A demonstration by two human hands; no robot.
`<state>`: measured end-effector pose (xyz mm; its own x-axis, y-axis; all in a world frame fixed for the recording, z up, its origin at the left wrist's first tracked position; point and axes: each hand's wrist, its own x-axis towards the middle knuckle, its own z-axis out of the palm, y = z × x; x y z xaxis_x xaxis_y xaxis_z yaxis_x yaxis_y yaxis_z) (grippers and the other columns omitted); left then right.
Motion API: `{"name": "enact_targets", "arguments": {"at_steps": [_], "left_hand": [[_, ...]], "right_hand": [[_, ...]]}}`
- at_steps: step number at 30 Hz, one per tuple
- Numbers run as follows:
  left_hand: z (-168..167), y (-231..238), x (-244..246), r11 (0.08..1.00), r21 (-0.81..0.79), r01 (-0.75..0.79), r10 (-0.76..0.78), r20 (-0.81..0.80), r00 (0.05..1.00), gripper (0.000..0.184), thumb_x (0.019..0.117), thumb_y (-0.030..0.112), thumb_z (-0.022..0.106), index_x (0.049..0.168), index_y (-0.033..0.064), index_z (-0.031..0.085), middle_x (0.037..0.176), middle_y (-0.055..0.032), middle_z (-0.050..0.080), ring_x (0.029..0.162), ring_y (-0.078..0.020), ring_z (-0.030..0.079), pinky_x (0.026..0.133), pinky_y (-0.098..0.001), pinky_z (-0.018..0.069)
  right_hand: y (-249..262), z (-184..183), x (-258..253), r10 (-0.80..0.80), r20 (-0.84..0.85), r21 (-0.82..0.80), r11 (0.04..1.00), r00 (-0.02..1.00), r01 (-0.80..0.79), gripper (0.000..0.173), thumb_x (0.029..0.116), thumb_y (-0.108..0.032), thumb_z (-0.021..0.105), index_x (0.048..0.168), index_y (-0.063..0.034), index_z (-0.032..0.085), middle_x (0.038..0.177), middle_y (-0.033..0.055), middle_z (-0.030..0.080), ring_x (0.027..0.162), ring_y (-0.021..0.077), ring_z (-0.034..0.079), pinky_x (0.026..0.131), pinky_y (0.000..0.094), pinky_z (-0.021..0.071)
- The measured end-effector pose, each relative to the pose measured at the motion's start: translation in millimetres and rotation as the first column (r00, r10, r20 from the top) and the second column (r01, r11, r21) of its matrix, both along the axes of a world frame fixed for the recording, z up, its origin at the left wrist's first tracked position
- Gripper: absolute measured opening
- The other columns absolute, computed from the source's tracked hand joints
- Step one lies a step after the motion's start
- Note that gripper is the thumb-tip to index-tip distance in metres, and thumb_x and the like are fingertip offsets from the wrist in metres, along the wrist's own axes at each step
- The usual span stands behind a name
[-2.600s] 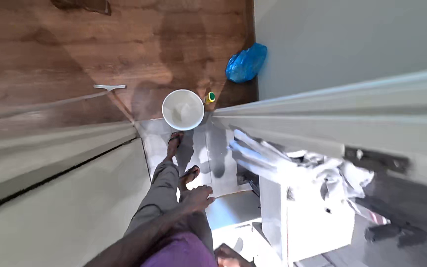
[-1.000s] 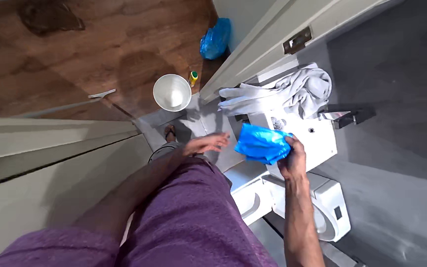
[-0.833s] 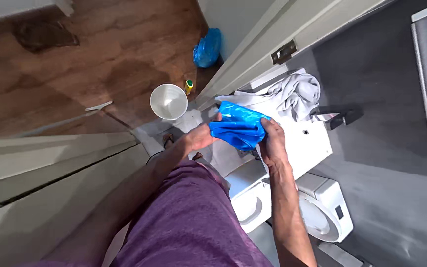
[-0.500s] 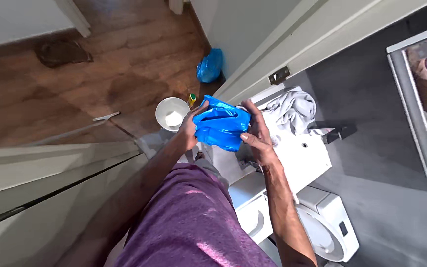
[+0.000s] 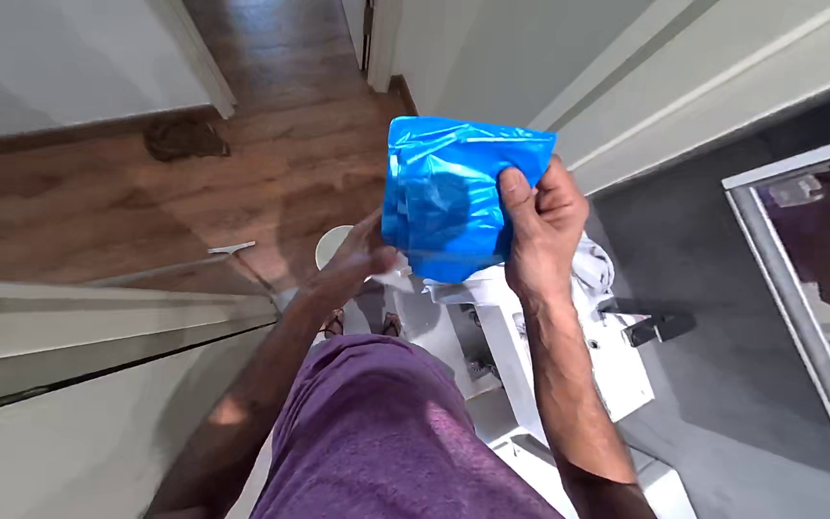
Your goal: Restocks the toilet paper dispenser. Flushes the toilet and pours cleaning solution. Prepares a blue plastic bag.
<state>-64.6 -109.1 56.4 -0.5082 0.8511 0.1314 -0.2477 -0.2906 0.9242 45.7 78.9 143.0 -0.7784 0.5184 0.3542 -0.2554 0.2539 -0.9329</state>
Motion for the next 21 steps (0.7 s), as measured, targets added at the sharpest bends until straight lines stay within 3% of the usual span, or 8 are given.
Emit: {"name": "enact_targets", "arguments": {"at_steps": [2, 4, 7, 10, 11, 14, 18, 21], "left_hand": [[25.4, 15.0, 8.5, 0.994, -0.065, -0.086, 0.084, -0.032, 0.996, 0.045, 0.0837, 0.034, 0.083, 0.118, 0.0093, 0.066, 0.105, 0.004, 0.075, 0.099, -0.0065, 0.071, 0.09, -0.0278, 0.0604], [40.1, 21.9, 19.9, 0.976, -0.135, -0.173, 0.165, -0.068, 0.984, 0.027, 0.0942, 0.015, 0.073, 0.119, 0.0094, 0.066, 0.107, 0.0017, 0.073, 0.098, -0.0076, 0.07, 0.089, -0.0281, 0.0601], [42.9, 12.7, 37.6, 0.915, -0.244, -0.32, 0.244, -0.295, 0.924, 0.035, 0.0978, 0.026, 0.07, 0.13, 0.0164, 0.062, 0.12, 0.0038, 0.068, 0.111, -0.0059, 0.065, 0.099, -0.031, 0.0548], [43.3, 12.6, 43.2, 0.843, -0.181, -0.506, 0.317, -0.593, 0.74, 0.068, 0.091, 0.053, 0.072, 0.141, 0.0104, 0.055, 0.137, -0.0043, 0.061, 0.135, -0.0146, 0.051, 0.121, -0.0487, 0.0311], [48.4, 11.1, 45.5, 0.842, -0.144, -0.52, 0.359, -0.57, 0.739, 0.068, 0.0916, 0.053, 0.072, 0.143, 0.0124, 0.053, 0.136, 0.0001, 0.062, 0.131, -0.0089, 0.054, 0.119, -0.0395, 0.0376], [57.0, 18.6, 50.3, 0.872, -0.009, -0.49, 0.482, -0.165, 0.861, 0.023, 0.1023, 0.032, 0.063, 0.122, 0.0192, 0.064, 0.106, 0.0058, 0.072, 0.092, -0.0043, 0.071, 0.081, -0.0255, 0.0616], [74.3, 28.1, 50.4, 0.883, -0.191, -0.428, 0.468, 0.391, 0.792, 0.046, 0.1043, 0.057, 0.045, 0.134, 0.024, 0.058, 0.114, 0.0017, 0.071, 0.1, -0.0119, 0.071, 0.084, -0.036, 0.0619], [76.3, 21.8, 45.3, 0.931, -0.114, -0.347, 0.351, 0.545, 0.761, 0.055, 0.1046, 0.063, 0.034, 0.135, 0.0245, 0.059, 0.121, 0.0005, 0.07, 0.109, -0.0131, 0.068, 0.09, -0.0387, 0.0604]], "right_hand": [[3.6, 4.1, -7.0, 0.013, 0.035, 0.011, 1.0, 0.999, -0.014, 0.01, 0.1035, -0.009, 0.06, 0.111, -0.0019, 0.061, 0.085, 0.0027, 0.072, 0.074, 0.0114, 0.072, 0.068, 0.0296, 0.0635], [2.2, 8.7, -4.2, 0.061, 0.087, 0.043, 0.997, 0.994, -0.065, 0.01, 0.1021, -0.011, 0.063, 0.111, -0.0064, 0.061, 0.084, 0.0003, 0.07, 0.07, 0.0071, 0.069, 0.062, 0.0228, 0.0605], [5.8, 12.9, -4.5, 0.149, 0.033, 0.046, 0.987, 0.988, -0.151, 0.014, 0.0973, -0.003, 0.067, 0.11, -0.0033, 0.061, 0.089, 0.002, 0.073, 0.075, 0.0082, 0.071, 0.066, 0.0242, 0.0618], [16.3, 17.5, -7.0, 0.241, -0.036, 0.022, 0.97, 0.97, -0.241, 0.018, 0.0952, 0.002, 0.067, 0.112, -0.0002, 0.06, 0.093, 0.0036, 0.072, 0.08, 0.0102, 0.072, 0.072, 0.0274, 0.0632], [19.8, 19.3, -7.6, 0.276, -0.051, 0.021, 0.961, 0.96, -0.275, 0.019, 0.0948, 0.002, 0.067, 0.112, -0.0007, 0.059, 0.094, 0.0031, 0.072, 0.082, 0.0098, 0.072, 0.073, 0.0272, 0.0631], [19.0, 23.1, -9.4, 0.235, -0.115, 0.018, 0.972, 0.965, -0.234, 0.016, 0.095, -0.001, 0.069, 0.109, -0.0025, 0.061, 0.094, 0.0024, 0.072, 0.082, 0.0089, 0.071, 0.073, 0.0267, 0.0621], [6.1, 52.9, 15.3, 0.053, -0.189, 0.223, 0.975, 0.981, -0.01, 0.013, 0.1035, -0.014, 0.059, 0.115, -0.0069, 0.06, 0.113, 0.0026, 0.066, 0.099, 0.0126, 0.066, 0.079, 0.0283, 0.0575], [-9.7, 95.7, 54.6, 0.417, -0.239, 0.136, 0.908, 0.877, -0.395, 0.017, 0.0992, -0.023, 0.064, 0.084, -0.0142, 0.064, 0.084, -0.0066, 0.065, 0.08, 0.004, 0.063, 0.071, 0.0228, 0.0545]]}}
